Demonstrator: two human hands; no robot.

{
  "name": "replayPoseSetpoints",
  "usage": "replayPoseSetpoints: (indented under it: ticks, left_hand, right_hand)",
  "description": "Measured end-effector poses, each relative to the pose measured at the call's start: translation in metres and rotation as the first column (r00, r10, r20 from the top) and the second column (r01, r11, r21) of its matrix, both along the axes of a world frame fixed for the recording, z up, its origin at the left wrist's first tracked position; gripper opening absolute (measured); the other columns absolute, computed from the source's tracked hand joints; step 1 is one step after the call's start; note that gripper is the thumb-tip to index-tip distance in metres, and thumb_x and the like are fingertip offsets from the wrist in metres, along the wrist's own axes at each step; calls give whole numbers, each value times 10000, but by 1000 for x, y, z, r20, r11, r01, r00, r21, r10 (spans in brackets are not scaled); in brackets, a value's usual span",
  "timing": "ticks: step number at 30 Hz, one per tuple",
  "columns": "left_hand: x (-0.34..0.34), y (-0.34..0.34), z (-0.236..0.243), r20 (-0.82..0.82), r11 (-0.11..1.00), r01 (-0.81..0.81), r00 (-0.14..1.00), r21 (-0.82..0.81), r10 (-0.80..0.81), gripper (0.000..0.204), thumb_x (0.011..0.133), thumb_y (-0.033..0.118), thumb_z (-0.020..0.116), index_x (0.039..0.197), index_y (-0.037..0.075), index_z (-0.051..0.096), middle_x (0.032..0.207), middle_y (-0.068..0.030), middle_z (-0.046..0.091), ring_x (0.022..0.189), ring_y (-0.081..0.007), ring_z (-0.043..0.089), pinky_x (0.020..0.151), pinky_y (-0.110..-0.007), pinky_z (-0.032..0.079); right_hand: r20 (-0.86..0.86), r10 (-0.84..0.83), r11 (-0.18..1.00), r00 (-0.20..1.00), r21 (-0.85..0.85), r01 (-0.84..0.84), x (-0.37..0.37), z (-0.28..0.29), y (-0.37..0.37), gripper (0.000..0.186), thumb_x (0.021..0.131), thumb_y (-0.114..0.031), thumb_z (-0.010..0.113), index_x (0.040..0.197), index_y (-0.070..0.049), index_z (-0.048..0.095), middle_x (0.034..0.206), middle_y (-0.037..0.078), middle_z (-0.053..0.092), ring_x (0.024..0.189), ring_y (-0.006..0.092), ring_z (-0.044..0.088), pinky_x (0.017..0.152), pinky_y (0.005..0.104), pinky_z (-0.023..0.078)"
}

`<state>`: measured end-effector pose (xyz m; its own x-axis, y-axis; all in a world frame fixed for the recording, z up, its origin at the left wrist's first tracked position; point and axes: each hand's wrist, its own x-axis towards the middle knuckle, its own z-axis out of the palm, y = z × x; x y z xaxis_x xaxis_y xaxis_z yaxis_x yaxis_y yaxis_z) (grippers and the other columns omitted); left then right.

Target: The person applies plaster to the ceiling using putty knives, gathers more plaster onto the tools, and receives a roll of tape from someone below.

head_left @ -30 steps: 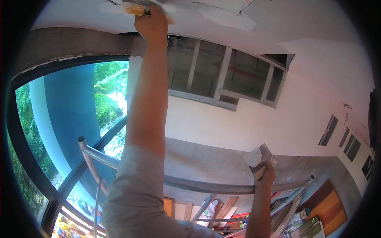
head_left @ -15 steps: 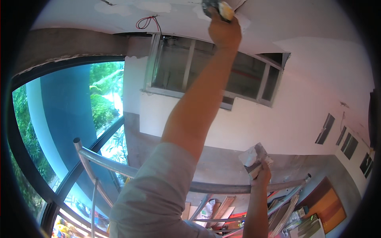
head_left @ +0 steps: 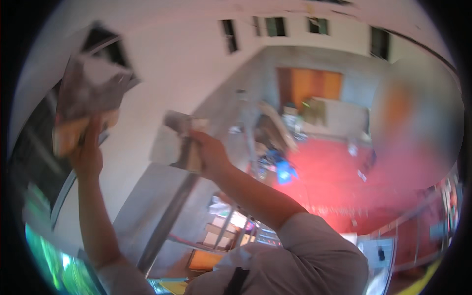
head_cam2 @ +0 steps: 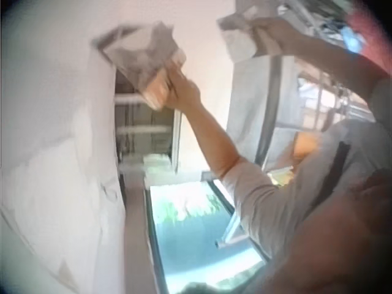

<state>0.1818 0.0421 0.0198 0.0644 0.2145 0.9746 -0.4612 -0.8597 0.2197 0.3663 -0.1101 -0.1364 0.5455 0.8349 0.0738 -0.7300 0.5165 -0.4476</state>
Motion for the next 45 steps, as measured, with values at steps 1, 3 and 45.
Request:
replayPoseSetpoints:
  ticks: [1,3,45]
  left_hand:
    - [6,11,-21,-88,1000,-5,996,0,5,471,875,129,744,1270,-23,534,1230,-102,597,1160,-177,549,960,-310,472]
    - [13,-12,-47,-301,955,-172,922,240,242,436,905,135,695,1281,-16,531,1225,-132,607,1161,-238,571,977,-343,464]
    - [136,-150,-132,-715,766,405,692,499,100,562,686,-43,582,1247,-21,573,1285,-206,586,1182,-386,565,1038,-451,436]
  right_hand:
    - [-16,-49,998,999,28,49,-2,12,-25,359,935,-267,613,1167,-4,534,1022,131,631,881,281,671,785,458,583]
    - [-40,-165,985,985,52,167,-3,25,-64,352,941,-257,602,1178,-7,531,1038,133,630,904,285,671,796,462,580]
    - [-104,-398,914,911,-132,384,53,-36,-245,305,948,-251,616,1153,-31,564,1031,123,652,882,243,680,763,450,591]
